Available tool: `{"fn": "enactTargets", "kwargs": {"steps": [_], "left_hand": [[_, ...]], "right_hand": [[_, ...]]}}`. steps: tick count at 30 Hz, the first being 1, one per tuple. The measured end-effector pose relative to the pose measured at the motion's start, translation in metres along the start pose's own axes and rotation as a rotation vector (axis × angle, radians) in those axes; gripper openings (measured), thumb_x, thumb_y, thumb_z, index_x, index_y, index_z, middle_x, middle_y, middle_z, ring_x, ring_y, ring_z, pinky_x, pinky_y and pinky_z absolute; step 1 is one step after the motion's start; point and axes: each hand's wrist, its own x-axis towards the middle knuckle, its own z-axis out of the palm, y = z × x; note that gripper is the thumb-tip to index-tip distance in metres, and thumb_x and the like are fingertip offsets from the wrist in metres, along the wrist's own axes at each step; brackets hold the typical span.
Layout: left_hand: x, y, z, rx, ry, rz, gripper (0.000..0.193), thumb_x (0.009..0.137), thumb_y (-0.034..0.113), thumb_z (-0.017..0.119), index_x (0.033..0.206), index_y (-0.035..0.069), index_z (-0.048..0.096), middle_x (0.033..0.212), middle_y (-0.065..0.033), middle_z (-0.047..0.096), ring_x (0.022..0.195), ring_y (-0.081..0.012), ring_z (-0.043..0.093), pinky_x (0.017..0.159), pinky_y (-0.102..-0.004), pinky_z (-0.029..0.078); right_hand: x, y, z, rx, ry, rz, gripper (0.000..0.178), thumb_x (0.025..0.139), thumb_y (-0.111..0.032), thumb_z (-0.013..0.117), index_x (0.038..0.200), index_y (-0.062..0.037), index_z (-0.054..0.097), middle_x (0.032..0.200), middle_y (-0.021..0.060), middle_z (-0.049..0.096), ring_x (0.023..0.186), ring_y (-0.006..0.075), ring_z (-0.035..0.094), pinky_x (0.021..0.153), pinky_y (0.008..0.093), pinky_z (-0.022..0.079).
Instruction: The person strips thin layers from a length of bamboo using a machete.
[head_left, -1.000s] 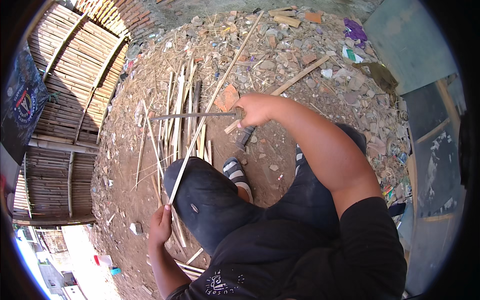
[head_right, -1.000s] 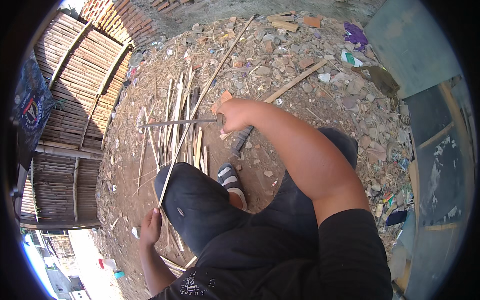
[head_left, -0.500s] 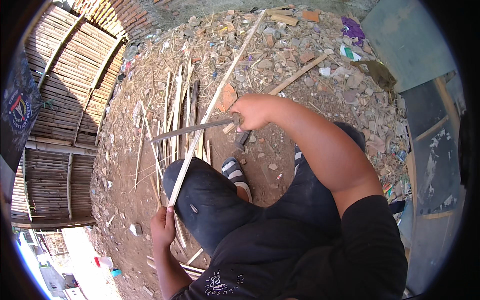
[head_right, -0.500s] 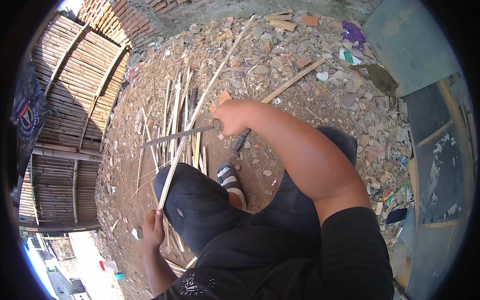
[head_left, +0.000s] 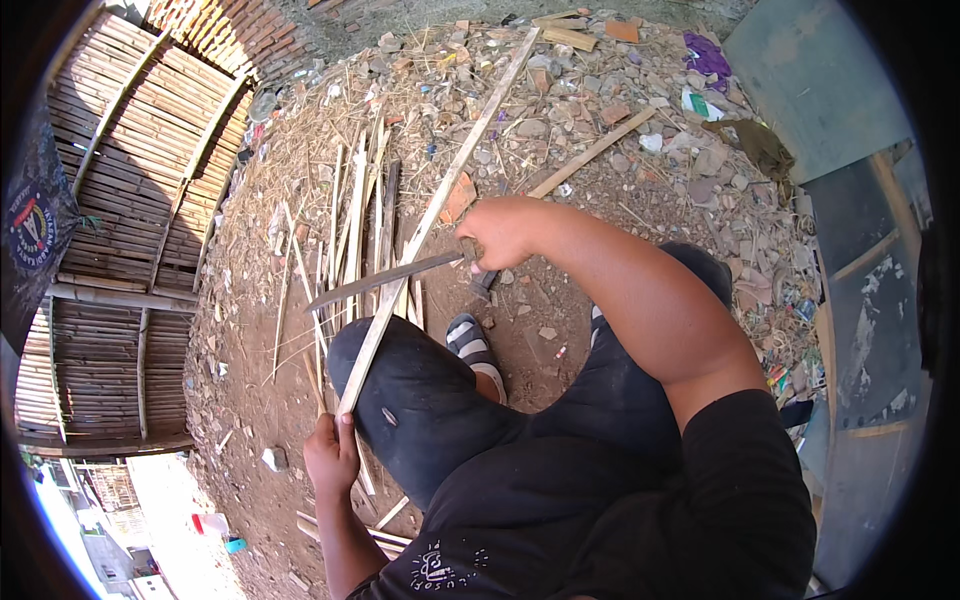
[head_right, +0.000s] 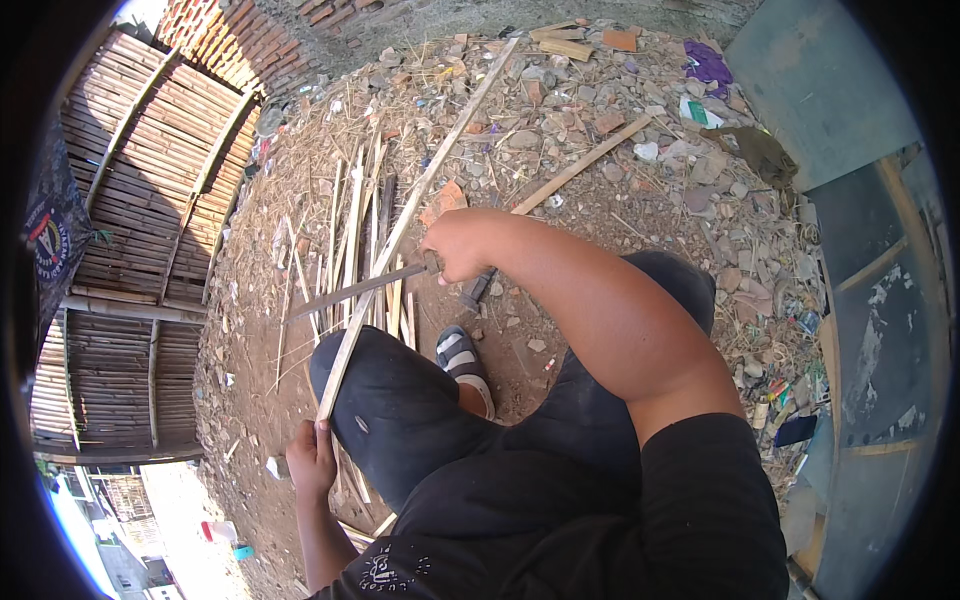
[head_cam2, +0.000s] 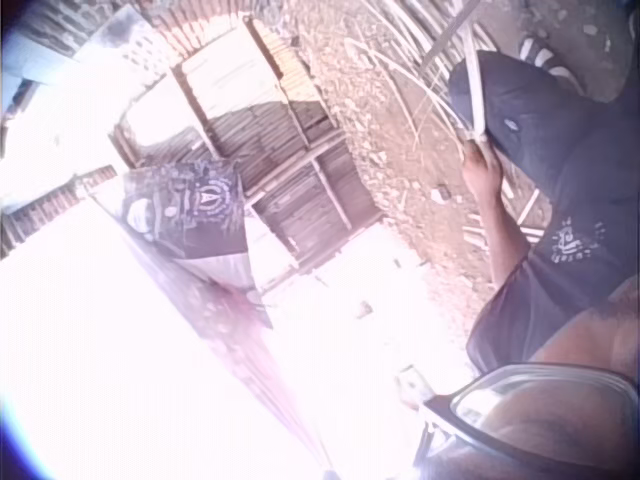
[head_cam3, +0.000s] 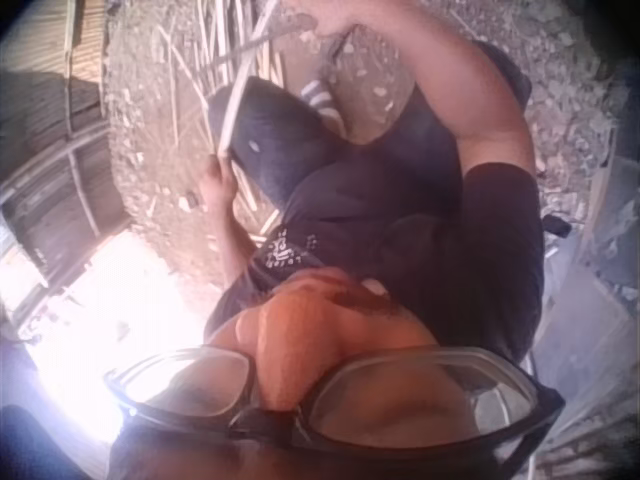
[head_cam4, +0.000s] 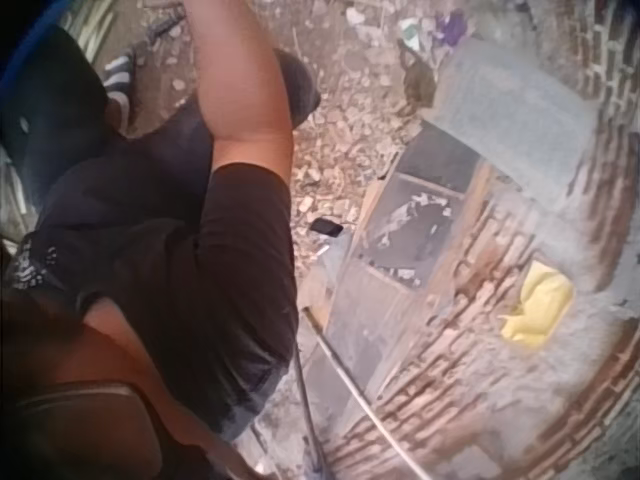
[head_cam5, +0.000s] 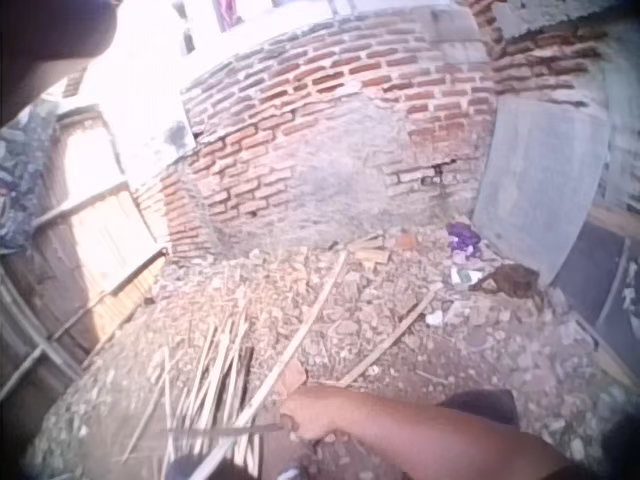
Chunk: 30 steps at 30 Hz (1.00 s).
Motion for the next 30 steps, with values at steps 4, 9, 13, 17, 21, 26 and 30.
{"fn": "enactTargets", "kwargs": {"steps": [4,9,13,17,21,26,30], "left_hand": [[-0.001,0.000,0.000,-0.025,-0.010,0.001,0.046,0.107,0.037,0.055,0.078,0.001,0.051,0.060,-0.0177,0.051,0.053,-0.0281,0.049,0.053,-0.0428,0.040],[-0.001,0.007,0.002,-0.017,0.011,-0.003,0.048,0.107,0.039,0.054,0.078,0.001,0.051,0.061,-0.0186,0.052,0.053,-0.0311,0.050,0.053,-0.0439,0.040],[-0.001,0.004,0.002,-0.016,0.003,-0.016,0.045,0.105,0.038,0.058,0.078,0.003,0.051,0.061,-0.0208,0.056,0.054,-0.0395,0.057,0.054,-0.0466,0.043],[0.000,0.002,0.000,-0.018,-0.001,0.016,0.045,0.105,0.037,0.058,0.077,0.002,0.051,0.060,-0.0204,0.054,0.053,-0.0384,0.056,0.053,-0.0458,0.042],[0.000,0.001,0.002,-0.077,-0.001,0.022,0.045,0.106,0.037,0.057,0.078,0.002,0.051,0.059,-0.0193,0.052,0.052,-0.0355,0.054,0.053,-0.0446,0.042],[-0.001,0.006,0.003,-0.129,-0.048,-0.050,0.048,0.109,0.039,0.052,0.079,0.001,0.050,0.061,-0.0136,0.049,0.059,-0.0197,0.046,0.057,-0.0394,0.041],[0.001,0.006,0.001,-0.144,-0.077,-0.070,0.049,0.109,0.039,0.052,0.079,0.001,0.050,0.061,-0.0120,0.048,0.060,-0.0187,0.045,0.057,-0.0391,0.041]], "right_hand": [[0.002,0.009,-0.002,-0.011,0.084,-0.063,0.050,0.083,-0.036,0.080,0.124,-0.0094,0.071,0.108,0.0210,0.073,0.104,0.0401,0.069,0.089,0.0484,0.055],[0.005,0.043,-0.005,0.172,0.221,0.108,0.051,0.083,-0.036,0.080,0.124,-0.0069,0.071,0.109,0.0225,0.073,0.104,0.0393,0.069,0.090,0.0469,0.055],[0.006,0.029,0.008,0.152,0.182,0.013,0.046,0.083,-0.035,0.079,0.119,-0.0066,0.072,0.106,0.0223,0.073,0.102,0.0401,0.070,0.089,0.0479,0.055],[0.004,-0.009,0.011,-0.036,0.055,-0.057,0.036,0.083,-0.034,0.080,0.106,-0.0065,0.071,0.101,0.0213,0.073,0.099,0.0406,0.070,0.087,0.0506,0.055],[0.002,0.012,-0.004,0.021,0.096,-0.035,0.045,0.082,-0.036,0.081,0.115,-0.0058,0.072,0.102,0.0207,0.073,0.099,0.0401,0.070,0.086,0.0491,0.055],[0.001,0.043,-0.011,0.234,0.213,0.120,0.057,0.082,-0.038,0.081,0.126,-0.0035,0.069,0.105,0.0205,0.073,0.100,0.0393,0.070,0.086,0.0468,0.055],[0.005,0.023,0.008,0.092,0.173,0.007,0.053,0.082,-0.039,0.080,0.123,-0.0061,0.070,0.105,0.0210,0.073,0.101,0.0398,0.070,0.087,0.0480,0.055]]}}
